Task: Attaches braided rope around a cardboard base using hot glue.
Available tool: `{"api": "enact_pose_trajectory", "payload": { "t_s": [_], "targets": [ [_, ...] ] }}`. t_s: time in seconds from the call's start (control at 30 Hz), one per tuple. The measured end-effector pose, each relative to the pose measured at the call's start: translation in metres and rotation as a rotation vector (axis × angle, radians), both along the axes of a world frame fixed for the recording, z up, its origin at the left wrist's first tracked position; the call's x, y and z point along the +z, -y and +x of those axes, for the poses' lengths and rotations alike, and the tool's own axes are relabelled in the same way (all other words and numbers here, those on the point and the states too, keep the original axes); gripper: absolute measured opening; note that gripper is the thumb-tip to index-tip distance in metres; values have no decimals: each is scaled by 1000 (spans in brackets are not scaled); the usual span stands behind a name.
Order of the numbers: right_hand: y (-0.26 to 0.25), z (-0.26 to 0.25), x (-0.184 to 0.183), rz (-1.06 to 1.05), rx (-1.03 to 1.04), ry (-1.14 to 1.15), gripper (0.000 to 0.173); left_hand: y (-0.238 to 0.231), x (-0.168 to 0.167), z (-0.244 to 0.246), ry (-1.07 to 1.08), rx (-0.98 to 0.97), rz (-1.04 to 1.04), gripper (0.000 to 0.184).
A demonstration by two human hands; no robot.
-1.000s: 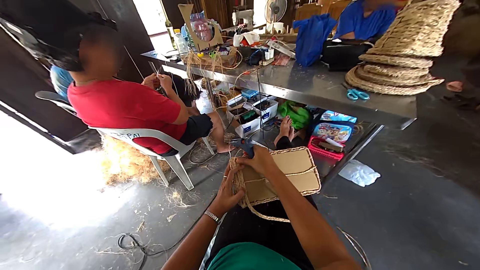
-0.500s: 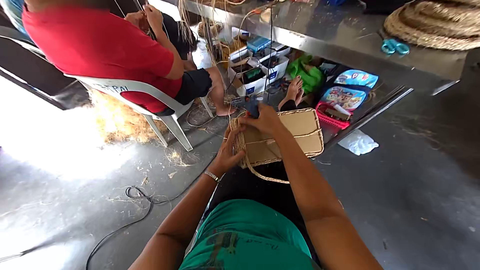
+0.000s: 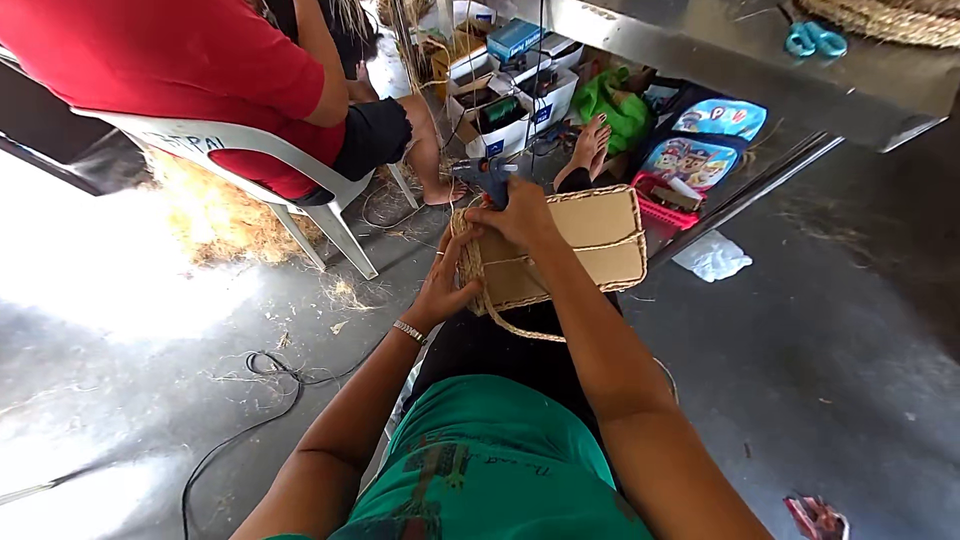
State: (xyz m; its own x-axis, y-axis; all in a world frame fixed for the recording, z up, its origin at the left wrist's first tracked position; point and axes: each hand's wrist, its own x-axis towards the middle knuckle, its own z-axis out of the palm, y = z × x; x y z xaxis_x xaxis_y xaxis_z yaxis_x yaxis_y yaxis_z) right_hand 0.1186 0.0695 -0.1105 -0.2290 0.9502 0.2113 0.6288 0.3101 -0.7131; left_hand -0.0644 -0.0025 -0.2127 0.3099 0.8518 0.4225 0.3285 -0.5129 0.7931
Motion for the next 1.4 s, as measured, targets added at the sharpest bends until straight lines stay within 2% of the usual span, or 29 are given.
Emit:
{"api": "enact_pose_trajectory", "payload": {
  "t_s": [0.17,0.3,0.47,0.6,0.73,0.83,0.9,1.1,1.4],
  "targets": [
    [-1,-3,-1,-17,4,22,63,6,4,0,84,47,-48,53],
    [-2,-3,-1,5,10,42,65,-6,9,7,264,115,-20,30],
    [-3,-3,-2,6,7,30,65,-8,9,14,314,174,-32,24],
    [0,-2,-2,23,10,21,63,-6,9,20,338,206,-31,27],
    [-1,-2,-3,16,15,1,64,-6,8,23,331,196,22,39],
    [-3,-2,-4,16,15,6,65,-6,7,21,289,209,42,29],
    [-3,-2,-4,4,18,1,64,-4,7,16,274,181,16,29],
    [-4,-2,-5,-8,42,-19,59,-3,1,3,280,36,-55,51],
    [-5,0,-6,0,49,-1,65,-1,4,-2,239,-27,-93,52]
  ]
}}
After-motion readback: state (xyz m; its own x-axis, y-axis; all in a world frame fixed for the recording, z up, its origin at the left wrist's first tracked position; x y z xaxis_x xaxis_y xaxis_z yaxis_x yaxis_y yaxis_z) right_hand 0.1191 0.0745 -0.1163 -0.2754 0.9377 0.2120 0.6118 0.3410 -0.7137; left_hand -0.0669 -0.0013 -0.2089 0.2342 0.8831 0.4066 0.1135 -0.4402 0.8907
